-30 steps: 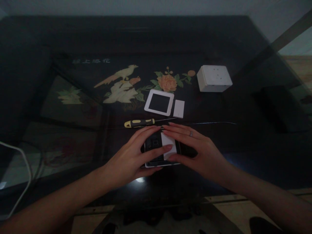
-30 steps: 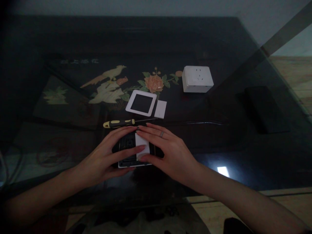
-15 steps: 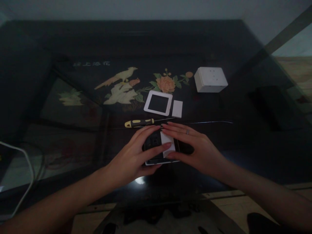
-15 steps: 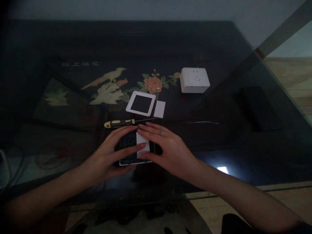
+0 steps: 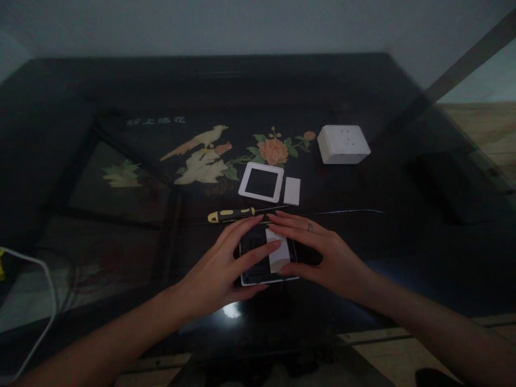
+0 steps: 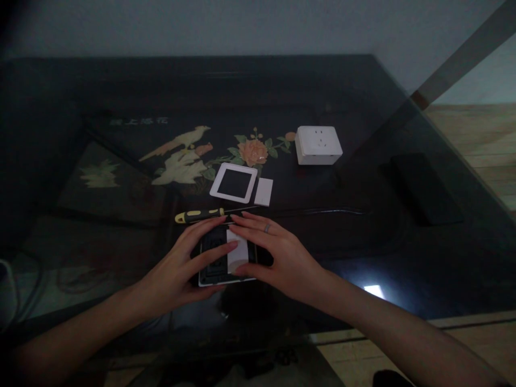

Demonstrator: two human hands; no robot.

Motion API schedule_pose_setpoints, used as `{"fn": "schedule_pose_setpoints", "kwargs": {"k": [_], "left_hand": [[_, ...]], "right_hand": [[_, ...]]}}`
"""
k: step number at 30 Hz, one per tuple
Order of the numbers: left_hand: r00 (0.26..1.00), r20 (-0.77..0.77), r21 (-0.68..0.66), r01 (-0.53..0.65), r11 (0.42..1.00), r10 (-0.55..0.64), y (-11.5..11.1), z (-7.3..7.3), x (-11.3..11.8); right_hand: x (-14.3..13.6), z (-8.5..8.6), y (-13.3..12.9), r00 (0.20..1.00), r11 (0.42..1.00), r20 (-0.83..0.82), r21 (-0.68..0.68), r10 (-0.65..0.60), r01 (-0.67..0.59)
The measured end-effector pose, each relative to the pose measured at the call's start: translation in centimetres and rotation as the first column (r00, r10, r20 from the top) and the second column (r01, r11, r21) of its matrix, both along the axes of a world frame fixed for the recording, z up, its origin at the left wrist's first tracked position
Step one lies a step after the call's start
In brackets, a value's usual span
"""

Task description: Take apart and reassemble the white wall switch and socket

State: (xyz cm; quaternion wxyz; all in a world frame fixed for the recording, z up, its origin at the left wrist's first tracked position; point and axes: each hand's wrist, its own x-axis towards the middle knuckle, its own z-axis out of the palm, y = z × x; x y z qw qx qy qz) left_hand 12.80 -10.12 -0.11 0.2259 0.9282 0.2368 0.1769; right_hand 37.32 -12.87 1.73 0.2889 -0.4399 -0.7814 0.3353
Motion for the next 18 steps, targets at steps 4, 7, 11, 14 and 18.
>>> {"fn": "schedule_pose_setpoints", "kwargs": {"k": [4,7,11,14,18], "left_hand": [[1.000,-0.003,-0.005,-0.003,1.000,0.003,0.14,-0.05,0.11],[1.000,-0.008,-0.017,-0.011,1.000,0.011,0.14,-0.13,0.16],[1.000,-0.004,-0.010,-0.016,1.000,0.016,0.12,-0.18,0.08],[1.000,-0.006,-0.008,-0.017,1.000,0.017,0.13,-0.19,0.01],[1.000,0.003,-0.010,-0.013,1.000,0.013,0.10,-0.35,0.07]], "right_hand": [[-0.04,-0.12,0.00,1.000,1.000,0.015,0.002,0.021,-0.021],[0.01,-0.04,0.13,0.999,0.999,0.009,-0.024,0.040,-0.040],[0.17,-0.06,0.24,0.998,0.997,0.029,-0.035,0.064,-0.063],[0.19,-0.21,0.21,0.995,0.997,0.060,-0.040,0.074,-0.072],[0.32,-0.21,0.43,0.994,0.995,0.054,-0.021,0.096,-0.095]]}}
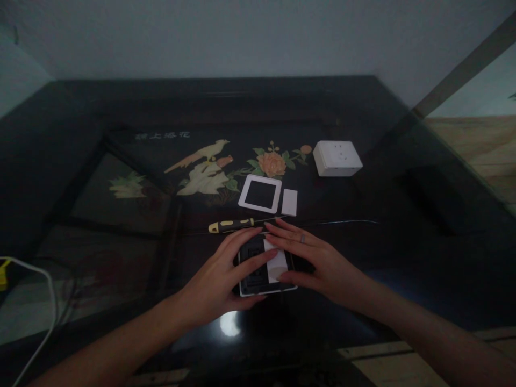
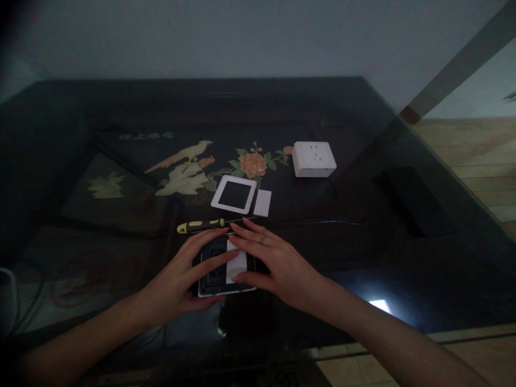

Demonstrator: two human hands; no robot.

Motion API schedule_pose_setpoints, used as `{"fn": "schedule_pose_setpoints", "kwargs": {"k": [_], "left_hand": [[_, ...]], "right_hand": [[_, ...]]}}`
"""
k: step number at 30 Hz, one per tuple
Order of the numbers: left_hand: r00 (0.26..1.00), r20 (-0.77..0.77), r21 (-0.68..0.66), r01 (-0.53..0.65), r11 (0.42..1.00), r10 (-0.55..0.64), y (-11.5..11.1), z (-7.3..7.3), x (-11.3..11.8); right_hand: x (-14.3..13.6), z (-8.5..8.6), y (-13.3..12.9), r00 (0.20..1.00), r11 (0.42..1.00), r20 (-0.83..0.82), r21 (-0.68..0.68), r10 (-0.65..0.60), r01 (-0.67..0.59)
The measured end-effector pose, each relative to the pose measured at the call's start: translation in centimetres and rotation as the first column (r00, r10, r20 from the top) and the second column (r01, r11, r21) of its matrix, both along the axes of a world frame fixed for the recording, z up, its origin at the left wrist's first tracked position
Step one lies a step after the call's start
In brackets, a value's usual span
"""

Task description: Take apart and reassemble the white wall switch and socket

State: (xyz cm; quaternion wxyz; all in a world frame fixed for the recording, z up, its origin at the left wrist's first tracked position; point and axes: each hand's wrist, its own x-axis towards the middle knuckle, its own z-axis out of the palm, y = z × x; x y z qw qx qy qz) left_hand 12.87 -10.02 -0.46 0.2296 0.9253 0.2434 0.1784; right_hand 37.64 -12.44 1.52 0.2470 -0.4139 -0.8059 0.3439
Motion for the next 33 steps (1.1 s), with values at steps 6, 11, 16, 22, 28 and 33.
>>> {"fn": "schedule_pose_setpoints", "kwargs": {"k": [6,11,16,22,28,33], "left_hand": [[1.000,-0.003,-0.083,-0.025,0.996,0.025,0.0,-0.2,-0.1],[0.989,0.131,-0.229,-0.032,0.973,0.064,0.2,0.0,-0.4],[0.944,0.241,-0.237,-0.168,0.957,0.225,0.6,0.3,-0.3],[0.939,0.280,-0.140,-0.167,0.976,0.201,0.8,0.5,-0.1],[0.951,0.247,-0.079,-0.173,0.982,0.187,2.6,2.3,0.9],[0.980,0.130,-0.062,-0.141,0.988,0.148,6.3,3.8,3.8]], "right_hand": [[2.1,0.1,2.2,0.957,0.949,-0.058,0.126,-0.284,0.289],[3.7,-1.3,4.9,0.922,0.905,0.051,0.217,-0.385,0.366],[3.5,-2.5,6.0,0.922,0.923,0.145,0.200,-0.360,0.329],[3.5,-3.1,6.4,0.917,0.920,0.154,0.200,-0.369,0.337],[3.7,-3.1,6.5,0.916,0.902,0.052,0.205,-0.397,0.379],[3.2,-1.2,4.9,0.925,0.908,-0.111,0.178,-0.365,0.379]]}}
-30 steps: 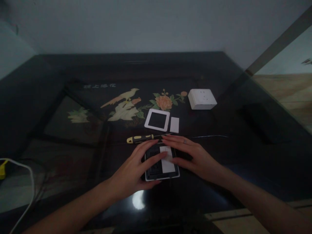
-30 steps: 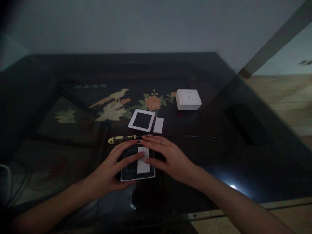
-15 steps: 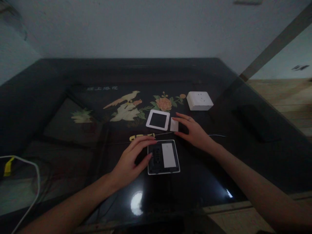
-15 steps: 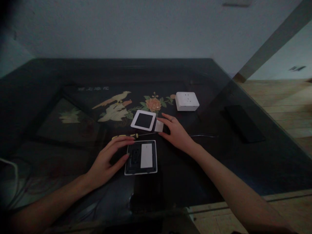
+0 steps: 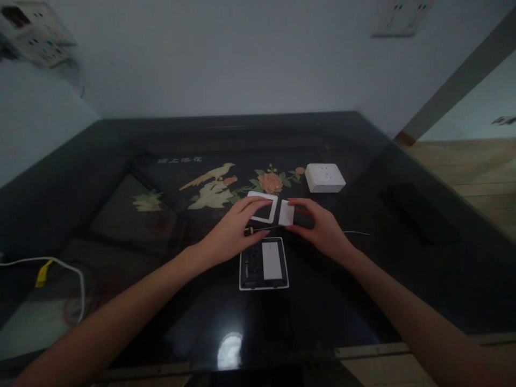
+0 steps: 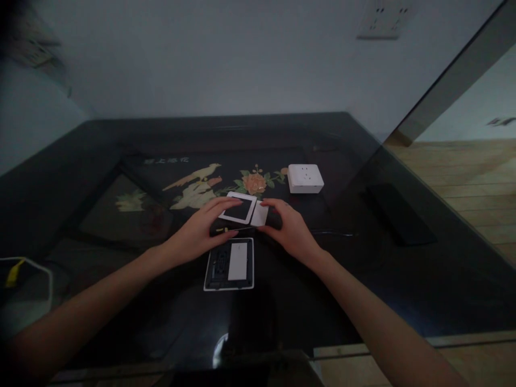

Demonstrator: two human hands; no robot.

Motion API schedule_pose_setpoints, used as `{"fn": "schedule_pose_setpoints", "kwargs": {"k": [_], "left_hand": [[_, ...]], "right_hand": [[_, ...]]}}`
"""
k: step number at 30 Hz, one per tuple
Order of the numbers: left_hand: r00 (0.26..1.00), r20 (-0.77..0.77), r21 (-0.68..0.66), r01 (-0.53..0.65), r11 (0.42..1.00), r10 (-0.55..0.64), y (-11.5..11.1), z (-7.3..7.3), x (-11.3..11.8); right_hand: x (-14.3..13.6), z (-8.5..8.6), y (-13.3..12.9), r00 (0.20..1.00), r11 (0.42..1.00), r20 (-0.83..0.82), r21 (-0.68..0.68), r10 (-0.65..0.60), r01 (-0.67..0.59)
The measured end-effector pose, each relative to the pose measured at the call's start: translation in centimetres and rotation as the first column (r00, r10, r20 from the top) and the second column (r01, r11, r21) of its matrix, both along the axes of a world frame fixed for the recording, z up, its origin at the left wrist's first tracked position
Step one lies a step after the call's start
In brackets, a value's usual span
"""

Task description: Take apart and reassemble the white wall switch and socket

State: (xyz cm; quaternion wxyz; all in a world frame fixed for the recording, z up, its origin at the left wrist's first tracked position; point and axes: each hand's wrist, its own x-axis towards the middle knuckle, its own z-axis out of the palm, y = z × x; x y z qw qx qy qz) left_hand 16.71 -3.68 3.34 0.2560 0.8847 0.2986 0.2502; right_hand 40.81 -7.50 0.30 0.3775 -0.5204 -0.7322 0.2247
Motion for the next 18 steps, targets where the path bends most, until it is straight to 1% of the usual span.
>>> {"fn": "schedule_pose_setpoints", "kwargs": {"k": [3,5,7,9,12,15,18], "left_hand": [[0.995,-0.045,-0.042,0.092,0.995,-0.094,1.6,0.6,1.7],[0.988,-0.051,-0.072,0.141,0.987,-0.145,2.0,1.0,2.2],[0.985,-0.043,-0.078,0.165,0.983,-0.168,2.1,1.3,2.5],[0.982,-0.042,-0.071,0.181,0.981,-0.185,2.0,1.4,2.5],[0.977,-0.042,-0.055,0.205,0.977,-0.208,1.6,1.4,2.3],[0.984,-0.020,-0.055,0.177,0.983,-0.178,0.8,1.5,1.5],[0.996,-0.025,-0.079,0.086,0.993,-0.088,-0.5,1.8,-0.4]], "right_hand": [[-0.3,1.4,-1.1,0.996,0.999,-0.088,0.026,0.033,-0.031],[-0.3,2.1,-1.6,0.991,0.998,-0.123,0.052,0.046,-0.040],[-0.2,2.5,-1.9,0.988,0.995,-0.141,0.081,0.060,-0.049],[-0.1,2.7,-2.0,0.988,0.991,-0.133,0.123,0.076,-0.059],[-0.2,2.9,-2.2,0.994,0.979,-0.068,0.188,0.088,-0.074],[-0.5,3.1,-2.5,0.995,0.976,-0.017,0.198,0.095,-0.090],[-0.8,3.2,-2.8,0.993,0.978,-0.011,0.177,0.118,-0.114]]}}
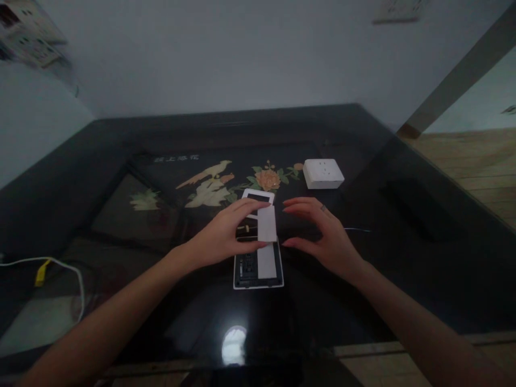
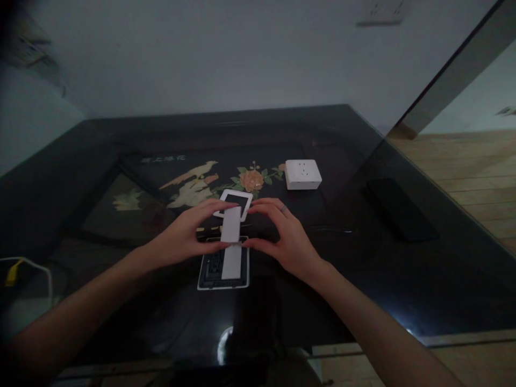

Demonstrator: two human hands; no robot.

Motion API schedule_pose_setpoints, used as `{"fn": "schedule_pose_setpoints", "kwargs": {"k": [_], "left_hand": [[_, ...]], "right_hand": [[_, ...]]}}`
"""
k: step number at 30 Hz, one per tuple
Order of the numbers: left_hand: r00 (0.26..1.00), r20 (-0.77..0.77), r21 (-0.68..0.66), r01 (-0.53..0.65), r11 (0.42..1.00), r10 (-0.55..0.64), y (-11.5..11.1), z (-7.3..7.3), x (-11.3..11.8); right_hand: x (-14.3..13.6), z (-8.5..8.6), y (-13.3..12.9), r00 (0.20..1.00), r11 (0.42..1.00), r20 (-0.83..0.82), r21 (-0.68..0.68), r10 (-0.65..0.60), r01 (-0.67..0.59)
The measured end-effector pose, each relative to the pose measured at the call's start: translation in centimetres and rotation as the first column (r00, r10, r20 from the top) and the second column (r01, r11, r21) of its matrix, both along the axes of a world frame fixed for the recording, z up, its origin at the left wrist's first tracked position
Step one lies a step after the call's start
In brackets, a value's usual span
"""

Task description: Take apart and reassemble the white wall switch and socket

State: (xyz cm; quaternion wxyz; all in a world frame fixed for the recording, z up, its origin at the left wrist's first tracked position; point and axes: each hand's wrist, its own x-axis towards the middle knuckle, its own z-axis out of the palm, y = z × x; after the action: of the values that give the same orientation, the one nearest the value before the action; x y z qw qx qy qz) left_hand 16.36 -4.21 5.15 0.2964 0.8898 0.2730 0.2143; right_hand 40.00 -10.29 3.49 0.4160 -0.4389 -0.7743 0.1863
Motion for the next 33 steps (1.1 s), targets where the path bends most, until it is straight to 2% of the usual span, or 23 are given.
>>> {"fn": "schedule_pose_setpoints", "kwargs": {"k": [4,8,19,26,33], "left_hand": [[0.990,-0.043,-0.030,-0.133,0.991,0.132,-2.3,0.0,-3.0],[0.986,-0.066,-0.101,-0.162,0.982,0.156,-4.1,-0.6,-4.3],[0.986,-0.093,-0.191,-0.155,0.969,0.140,-5.6,-2.1,-3.4],[0.986,-0.084,-0.260,-0.164,0.952,0.147,-5.7,-2.3,-3.4],[0.966,0.047,-0.260,-0.234,0.937,0.254,-5.6,-2.8,-2.7]], "right_hand": [[-0.6,-0.3,-0.4,0.998,0.995,0.059,-0.101,0.030,-0.024],[-1.4,-0.9,-1.0,0.992,0.978,0.094,-0.197,0.084,-0.064],[-2.2,-1.5,-1.7,0.984,0.965,0.136,-0.249,0.115,-0.078],[-2.2,-1.5,-1.7,0.981,0.963,0.146,-0.257,0.127,-0.086],[-2.2,-1.5,-1.6,0.987,0.963,0.121,-0.259,0.107,-0.073]]}}
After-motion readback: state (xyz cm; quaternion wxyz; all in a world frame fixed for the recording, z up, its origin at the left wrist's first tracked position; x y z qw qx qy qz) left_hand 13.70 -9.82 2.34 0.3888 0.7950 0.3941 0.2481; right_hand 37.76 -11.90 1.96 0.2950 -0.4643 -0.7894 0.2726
